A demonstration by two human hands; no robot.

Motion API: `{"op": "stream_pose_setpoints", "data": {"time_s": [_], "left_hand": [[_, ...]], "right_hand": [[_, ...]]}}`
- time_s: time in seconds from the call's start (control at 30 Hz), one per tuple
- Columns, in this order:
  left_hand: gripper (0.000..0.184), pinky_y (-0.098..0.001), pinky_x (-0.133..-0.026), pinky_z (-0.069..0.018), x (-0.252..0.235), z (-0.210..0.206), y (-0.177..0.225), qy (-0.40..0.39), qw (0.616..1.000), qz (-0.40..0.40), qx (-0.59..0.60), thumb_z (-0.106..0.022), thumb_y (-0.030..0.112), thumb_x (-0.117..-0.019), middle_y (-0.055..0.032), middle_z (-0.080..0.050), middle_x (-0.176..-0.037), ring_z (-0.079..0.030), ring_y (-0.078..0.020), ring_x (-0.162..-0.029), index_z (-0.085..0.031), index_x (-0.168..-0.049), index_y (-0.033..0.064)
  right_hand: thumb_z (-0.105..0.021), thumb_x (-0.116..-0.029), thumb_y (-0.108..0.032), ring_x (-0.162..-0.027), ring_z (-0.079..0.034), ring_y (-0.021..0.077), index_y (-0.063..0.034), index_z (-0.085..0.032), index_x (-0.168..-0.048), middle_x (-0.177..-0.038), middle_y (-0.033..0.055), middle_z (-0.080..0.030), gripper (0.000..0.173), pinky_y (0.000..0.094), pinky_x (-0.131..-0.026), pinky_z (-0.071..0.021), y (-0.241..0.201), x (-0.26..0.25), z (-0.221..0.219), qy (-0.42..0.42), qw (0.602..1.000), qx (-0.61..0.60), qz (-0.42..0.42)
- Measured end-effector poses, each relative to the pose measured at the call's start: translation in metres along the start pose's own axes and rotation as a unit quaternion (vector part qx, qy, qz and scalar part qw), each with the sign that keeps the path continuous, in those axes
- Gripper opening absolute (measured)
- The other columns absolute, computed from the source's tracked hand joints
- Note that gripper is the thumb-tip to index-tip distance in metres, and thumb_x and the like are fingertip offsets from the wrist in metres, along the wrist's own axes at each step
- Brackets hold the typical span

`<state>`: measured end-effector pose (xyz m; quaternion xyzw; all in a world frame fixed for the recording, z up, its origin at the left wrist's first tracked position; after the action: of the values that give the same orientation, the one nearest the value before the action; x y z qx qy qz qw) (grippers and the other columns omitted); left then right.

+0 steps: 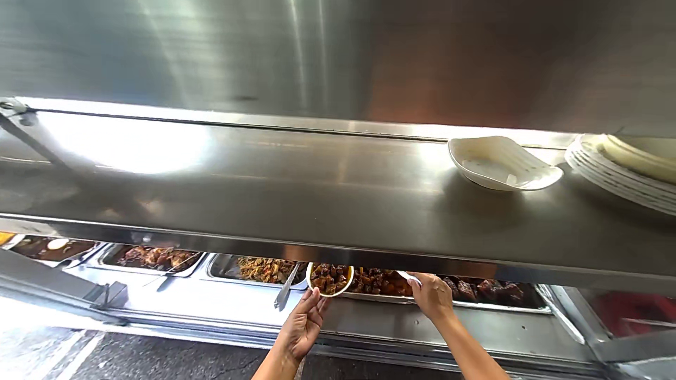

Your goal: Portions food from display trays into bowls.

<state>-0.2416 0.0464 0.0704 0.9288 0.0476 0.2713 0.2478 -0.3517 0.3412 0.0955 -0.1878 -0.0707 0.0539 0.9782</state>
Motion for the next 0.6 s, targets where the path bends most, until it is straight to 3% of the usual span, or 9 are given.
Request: {"op": "stream_pose_setpoints", "data": {"time_s": [0.17, 0.33, 0.6], "left_hand": [[0.021, -0.0339, -0.083, -0.0626, 0.000, -0.002, -0.004, -0.002, 1.000, 0.019, -0.012, -0.043, 0.003, -0.1067, -0.0155, -0.070, -0.104, -0.074, -0.0230, -0.091, -0.048, -0.127, 0.0019], [0.024, -0.0345, -0.083, -0.0625, -0.006, -0.007, -0.003, -0.022, 0.999, 0.039, -0.018, -0.042, 0.002, -0.1068, -0.0156, -0.070, -0.106, -0.074, -0.0229, -0.091, -0.048, -0.130, 0.0013], [0.019, -0.0341, -0.081, -0.0637, -0.021, -0.011, 0.007, -0.072, 0.994, 0.078, -0.027, -0.041, 0.000, -0.1061, -0.0143, -0.071, -0.101, -0.075, -0.0219, -0.086, -0.049, -0.123, 0.0024]], "right_hand": [[-0.054, -0.1027, -0.026, -0.113, -0.070, 0.0272, -0.0215, -0.073, -0.127, -0.121, 0.0071, -0.074, 0.031, 0.0509, -0.096, -0.0531, 0.003, 0.004, 0.000, 0.037, 0.999, -0.003, -0.015], [-0.055, -0.1022, -0.029, -0.121, -0.065, 0.0275, -0.0241, -0.070, -0.130, -0.126, 0.0077, -0.072, 0.032, 0.0523, -0.102, -0.0500, 0.005, 0.009, 0.000, -0.032, 0.996, -0.005, -0.082], [-0.051, -0.1046, -0.027, -0.120, -0.066, 0.0296, -0.0220, -0.068, -0.134, -0.126, 0.0101, -0.071, 0.034, 0.0527, -0.099, -0.0509, 0.000, 0.029, 0.004, -0.020, 0.989, 0.030, -0.142]]}}
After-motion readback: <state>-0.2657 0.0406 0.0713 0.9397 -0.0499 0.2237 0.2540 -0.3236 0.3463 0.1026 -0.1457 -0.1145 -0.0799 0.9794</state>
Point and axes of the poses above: each hand's wrist, its own x-axis away from the middle knuckle, its own z-axis out of the back of the hand, y = z × x, the point moved 5 cm from there along -x, towards the middle knuckle
